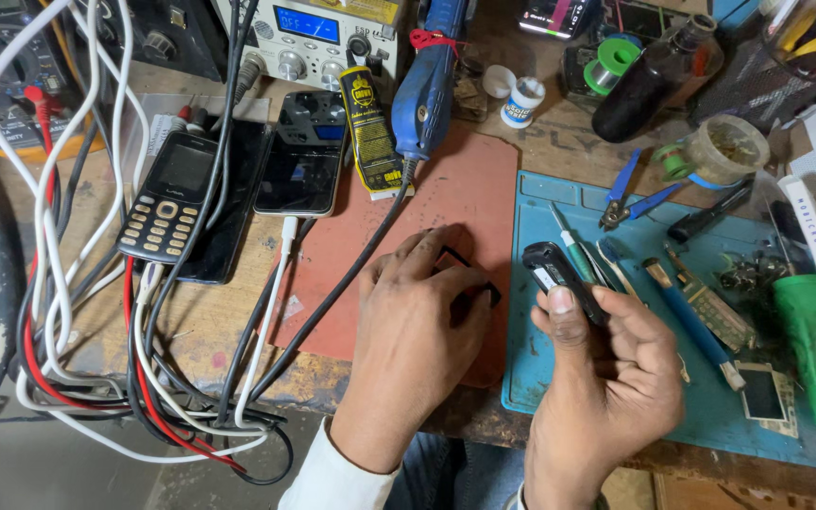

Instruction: The person removes the back cover of a small black electronic device, then uses a screwdriver to loosen screws and tweezers to remove internal components. The device is held and manipulated throughout the process.

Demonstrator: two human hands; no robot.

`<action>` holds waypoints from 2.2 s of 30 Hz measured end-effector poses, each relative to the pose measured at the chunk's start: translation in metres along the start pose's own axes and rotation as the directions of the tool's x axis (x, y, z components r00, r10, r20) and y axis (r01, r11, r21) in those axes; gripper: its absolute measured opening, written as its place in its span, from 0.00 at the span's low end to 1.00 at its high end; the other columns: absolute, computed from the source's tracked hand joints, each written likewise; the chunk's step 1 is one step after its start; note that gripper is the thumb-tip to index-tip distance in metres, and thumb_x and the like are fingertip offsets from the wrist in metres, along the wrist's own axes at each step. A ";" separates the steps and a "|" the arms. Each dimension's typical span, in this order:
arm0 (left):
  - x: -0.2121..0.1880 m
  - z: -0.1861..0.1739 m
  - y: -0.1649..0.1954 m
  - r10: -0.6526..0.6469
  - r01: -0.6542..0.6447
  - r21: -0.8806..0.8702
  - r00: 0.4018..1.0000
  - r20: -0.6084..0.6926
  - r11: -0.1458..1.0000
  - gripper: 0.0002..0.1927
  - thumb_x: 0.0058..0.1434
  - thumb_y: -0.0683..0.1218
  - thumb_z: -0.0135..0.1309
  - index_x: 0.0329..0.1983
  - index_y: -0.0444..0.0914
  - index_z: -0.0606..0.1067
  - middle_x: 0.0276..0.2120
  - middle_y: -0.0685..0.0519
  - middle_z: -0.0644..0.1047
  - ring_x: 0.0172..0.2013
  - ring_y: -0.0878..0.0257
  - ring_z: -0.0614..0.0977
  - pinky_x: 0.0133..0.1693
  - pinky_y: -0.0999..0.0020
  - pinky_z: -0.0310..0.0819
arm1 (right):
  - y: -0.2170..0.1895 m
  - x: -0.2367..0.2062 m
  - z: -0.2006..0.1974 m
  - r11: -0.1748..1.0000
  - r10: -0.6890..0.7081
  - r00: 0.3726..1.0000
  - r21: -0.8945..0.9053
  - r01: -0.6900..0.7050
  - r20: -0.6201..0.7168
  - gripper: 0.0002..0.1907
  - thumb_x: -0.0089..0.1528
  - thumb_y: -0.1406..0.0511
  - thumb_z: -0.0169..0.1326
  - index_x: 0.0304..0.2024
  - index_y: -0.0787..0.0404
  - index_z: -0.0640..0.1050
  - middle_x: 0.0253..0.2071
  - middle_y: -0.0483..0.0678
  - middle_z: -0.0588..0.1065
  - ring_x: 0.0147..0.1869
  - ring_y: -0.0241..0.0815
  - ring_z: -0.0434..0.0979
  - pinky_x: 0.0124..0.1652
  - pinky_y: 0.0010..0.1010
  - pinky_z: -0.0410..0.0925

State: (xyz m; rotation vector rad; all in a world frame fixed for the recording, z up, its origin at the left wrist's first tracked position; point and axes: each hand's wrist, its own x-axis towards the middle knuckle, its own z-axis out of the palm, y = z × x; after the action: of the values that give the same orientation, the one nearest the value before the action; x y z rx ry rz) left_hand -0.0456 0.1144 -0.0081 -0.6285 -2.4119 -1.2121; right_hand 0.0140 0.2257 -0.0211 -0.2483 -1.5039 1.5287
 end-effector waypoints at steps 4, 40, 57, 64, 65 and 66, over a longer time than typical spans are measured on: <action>-0.002 -0.005 0.000 0.053 -0.056 -0.056 0.997 -0.057 0.997 0.12 0.53 0.46 0.65 0.40 0.37 0.83 0.54 0.40 0.77 0.54 0.44 0.78 0.55 0.51 0.68 | -0.001 -0.002 -0.002 0.999 0.033 0.998 -0.008 -0.032 0.047 0.12 0.66 0.77 0.62 0.50 0.70 0.74 0.45 0.56 0.79 0.46 0.41 0.83 0.48 0.33 0.81; -0.038 -0.009 -0.018 -0.471 0.252 -0.938 0.875 0.114 0.240 0.10 0.58 0.31 0.62 0.43 0.23 0.80 0.39 0.43 0.85 0.38 0.62 0.87 0.44 0.71 0.83 | 0.003 -0.010 -0.005 0.976 0.182 0.931 -0.174 -0.131 0.317 0.16 0.59 0.74 0.64 0.50 0.71 0.79 0.44 0.52 0.83 0.46 0.35 0.83 0.47 0.22 0.74; -0.032 -0.009 -0.016 -0.473 0.255 -0.929 0.875 0.103 0.269 0.12 0.59 0.33 0.62 0.46 0.25 0.81 0.39 0.42 0.85 0.39 0.61 0.87 0.44 0.70 0.83 | 0.004 -0.009 -0.002 0.984 0.145 0.910 -0.153 -0.092 0.389 0.16 0.61 0.74 0.63 0.50 0.68 0.76 0.44 0.50 0.82 0.47 0.33 0.82 0.43 0.21 0.75; -0.030 -0.012 -0.020 -0.419 0.270 -0.940 0.893 0.164 0.207 0.10 0.59 0.33 0.61 0.45 0.26 0.80 0.41 0.43 0.85 0.41 0.61 0.87 0.47 0.68 0.83 | 0.003 -0.009 -0.001 0.979 0.170 0.907 -0.174 -0.110 0.384 0.16 0.61 0.74 0.62 0.50 0.68 0.76 0.44 0.52 0.82 0.46 0.34 0.82 0.43 0.22 0.75; -0.029 -0.013 -0.022 -0.393 0.277 -0.937 0.902 0.178 0.213 0.10 0.60 0.33 0.61 0.45 0.26 0.80 0.42 0.43 0.84 0.41 0.61 0.86 0.48 0.68 0.83 | 0.004 -0.009 -0.002 0.982 0.161 0.904 -0.159 -0.105 0.396 0.15 0.61 0.74 0.62 0.51 0.68 0.75 0.44 0.52 0.83 0.46 0.34 0.83 0.44 0.22 0.75; -0.028 -0.014 -0.024 -0.366 0.284 -0.934 0.911 0.191 0.219 0.10 0.61 0.33 0.61 0.45 0.25 0.80 0.42 0.43 0.84 0.42 0.61 0.86 0.49 0.68 0.82 | 0.004 -0.008 -0.002 0.985 0.151 0.900 -0.143 -0.100 0.409 0.15 0.62 0.74 0.61 0.51 0.68 0.75 0.45 0.52 0.83 0.47 0.34 0.83 0.46 0.22 0.75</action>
State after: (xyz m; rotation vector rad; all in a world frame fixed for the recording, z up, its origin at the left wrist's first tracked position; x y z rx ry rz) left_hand -0.0332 0.0841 -0.0298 -0.2894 -1.4705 -2.8689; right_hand 0.0177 0.2216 -0.0289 -0.0874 -1.9530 1.6695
